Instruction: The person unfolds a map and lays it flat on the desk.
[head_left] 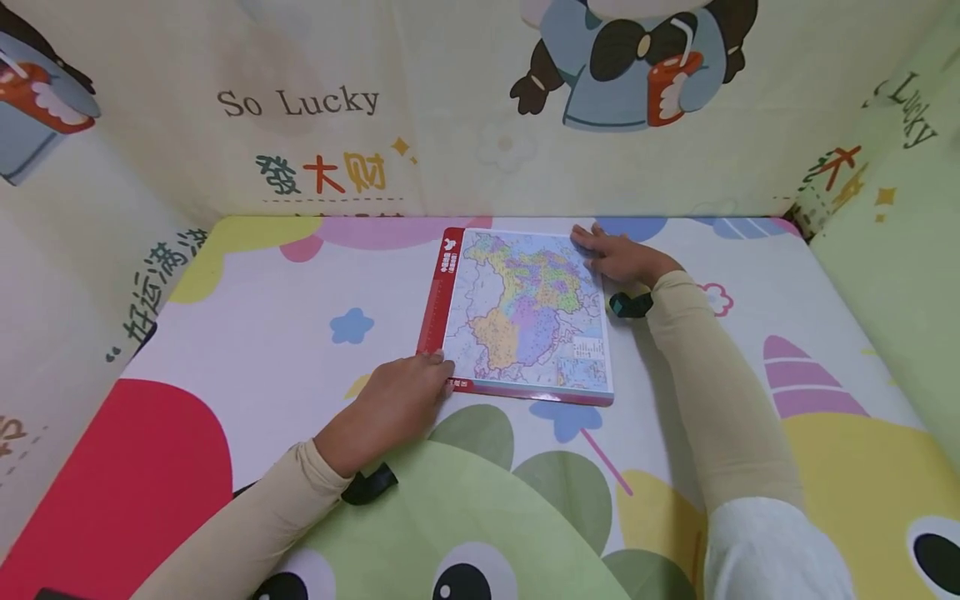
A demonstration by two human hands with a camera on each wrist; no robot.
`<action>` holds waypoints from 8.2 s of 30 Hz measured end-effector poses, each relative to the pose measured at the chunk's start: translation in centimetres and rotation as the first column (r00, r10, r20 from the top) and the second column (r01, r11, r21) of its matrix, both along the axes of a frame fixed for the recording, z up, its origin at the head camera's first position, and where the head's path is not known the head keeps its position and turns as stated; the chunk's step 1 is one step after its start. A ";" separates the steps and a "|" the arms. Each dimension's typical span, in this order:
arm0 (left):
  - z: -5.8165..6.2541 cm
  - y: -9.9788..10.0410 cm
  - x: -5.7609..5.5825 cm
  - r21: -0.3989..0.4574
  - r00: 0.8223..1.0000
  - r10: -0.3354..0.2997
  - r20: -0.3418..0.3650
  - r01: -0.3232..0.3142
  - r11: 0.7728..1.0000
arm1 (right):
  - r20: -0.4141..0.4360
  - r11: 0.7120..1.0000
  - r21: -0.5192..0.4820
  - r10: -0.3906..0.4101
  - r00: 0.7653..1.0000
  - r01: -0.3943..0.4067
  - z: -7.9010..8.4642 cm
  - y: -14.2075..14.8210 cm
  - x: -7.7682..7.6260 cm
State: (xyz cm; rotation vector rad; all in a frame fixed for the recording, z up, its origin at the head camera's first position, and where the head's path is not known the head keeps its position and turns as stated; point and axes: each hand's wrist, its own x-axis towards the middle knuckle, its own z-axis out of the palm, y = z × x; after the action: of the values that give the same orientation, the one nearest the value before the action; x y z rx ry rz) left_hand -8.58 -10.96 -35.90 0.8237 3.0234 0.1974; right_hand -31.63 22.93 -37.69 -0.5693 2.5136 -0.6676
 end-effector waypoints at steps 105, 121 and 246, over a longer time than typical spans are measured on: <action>-1.8 -4.2 -4.7 0.016 0.920 -0.127 0.371 0.131 0.991 | -0.330 0.895 0.109 0.443 0.833 -0.433 0.3 -12.1 18.1; -1.5 -4.1 -4.7 0.008 0.918 -0.124 0.378 0.131 0.991 | -0.385 0.897 0.137 0.439 0.812 -0.420 0.9 -11.6 18.1; -1.8 -5.3 -6.2 0.092 0.910 -0.144 0.388 0.118 0.989 | -0.655 0.939 -0.254 0.010 0.756 -0.232 3.1 -2.5 18.5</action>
State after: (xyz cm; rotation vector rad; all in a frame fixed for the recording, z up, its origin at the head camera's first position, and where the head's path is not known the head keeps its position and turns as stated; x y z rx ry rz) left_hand -14.75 -16.24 -37.65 0.8666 2.5880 0.4099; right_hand -13.08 20.47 -34.64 -1.2681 2.9665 -0.9718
